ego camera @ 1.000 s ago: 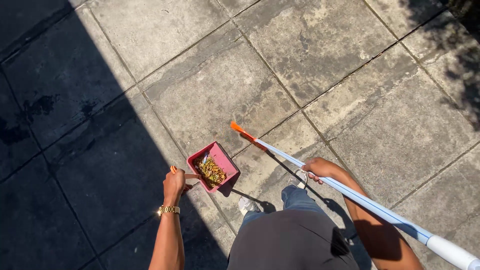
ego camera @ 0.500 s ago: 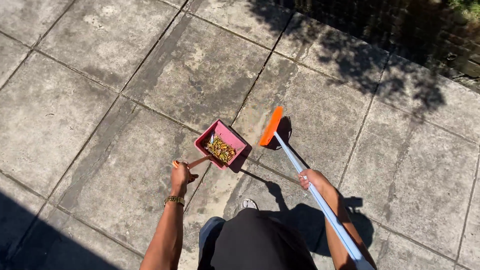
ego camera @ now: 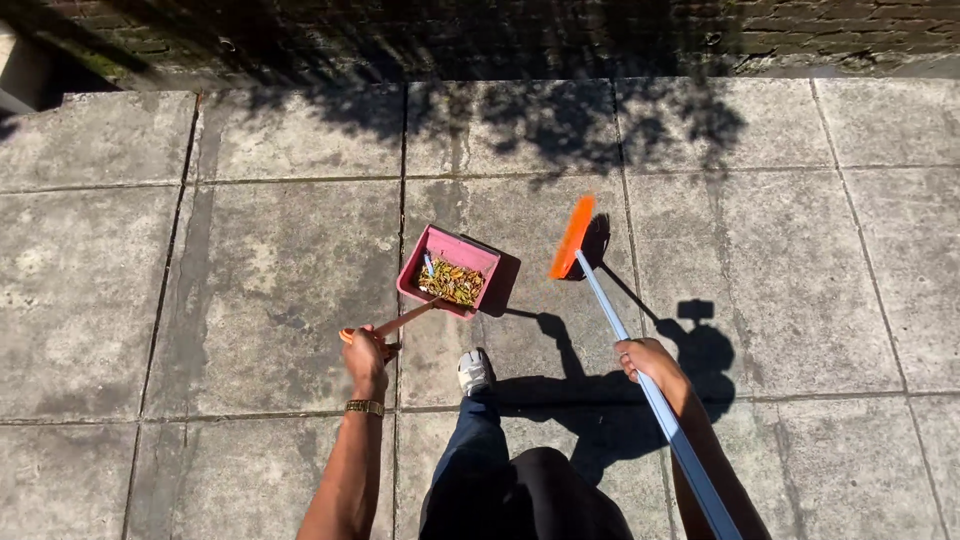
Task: Sweep leaves and debris into a dustpan and carry it across a yard.
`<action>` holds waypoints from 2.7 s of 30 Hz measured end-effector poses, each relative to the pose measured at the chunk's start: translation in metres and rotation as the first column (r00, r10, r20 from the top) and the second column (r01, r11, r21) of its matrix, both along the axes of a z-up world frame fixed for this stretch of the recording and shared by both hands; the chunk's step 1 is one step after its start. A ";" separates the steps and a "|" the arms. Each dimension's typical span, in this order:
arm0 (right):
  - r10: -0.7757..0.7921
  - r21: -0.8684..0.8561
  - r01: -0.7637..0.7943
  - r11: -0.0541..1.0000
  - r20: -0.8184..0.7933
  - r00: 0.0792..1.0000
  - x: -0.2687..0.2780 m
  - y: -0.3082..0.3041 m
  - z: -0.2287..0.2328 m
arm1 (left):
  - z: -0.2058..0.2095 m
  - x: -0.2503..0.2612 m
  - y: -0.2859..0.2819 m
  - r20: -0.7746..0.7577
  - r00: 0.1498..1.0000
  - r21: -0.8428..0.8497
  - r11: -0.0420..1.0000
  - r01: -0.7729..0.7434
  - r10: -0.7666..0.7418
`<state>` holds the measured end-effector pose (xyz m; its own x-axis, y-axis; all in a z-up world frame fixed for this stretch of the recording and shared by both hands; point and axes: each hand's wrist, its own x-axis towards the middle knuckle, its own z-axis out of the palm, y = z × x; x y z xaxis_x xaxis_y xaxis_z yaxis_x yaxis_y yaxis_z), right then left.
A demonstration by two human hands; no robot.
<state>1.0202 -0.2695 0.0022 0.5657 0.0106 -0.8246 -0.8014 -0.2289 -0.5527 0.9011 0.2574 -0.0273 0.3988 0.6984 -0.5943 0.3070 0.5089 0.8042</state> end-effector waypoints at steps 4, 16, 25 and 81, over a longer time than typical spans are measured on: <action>-0.103 0.044 0.102 0.994 0.007 0.995 0.074 0.037 0.006 | -0.009 0.110 0.038 0.034 0.994 -0.013 0.995 0.101 -0.101; -0.001 -0.115 0.009 0.993 0.068 0.998 0.296 0.126 -0.015 | 0.043 0.341 0.103 0.000 0.971 -0.097 0.967 0.237 -0.238; 0.927 -0.520 -0.771 0.367 0.138 0.349 0.538 0.210 -0.163 | 0.036 0.444 0.142 -0.114 0.990 -0.059 0.996 0.073 -0.080; 0.853 -0.443 -0.886 0.136 -0.403 0.332 0.873 0.335 -0.058 | 0.083 0.822 0.353 -0.373 0.687 0.066 0.720 0.691 -0.624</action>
<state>1.8932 0.0657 -0.0560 0.4450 0.0679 -0.8929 0.1152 -0.9932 -0.0181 1.7234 0.6101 0.0555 0.6212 0.4339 -0.6526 0.7450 -0.0686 0.6635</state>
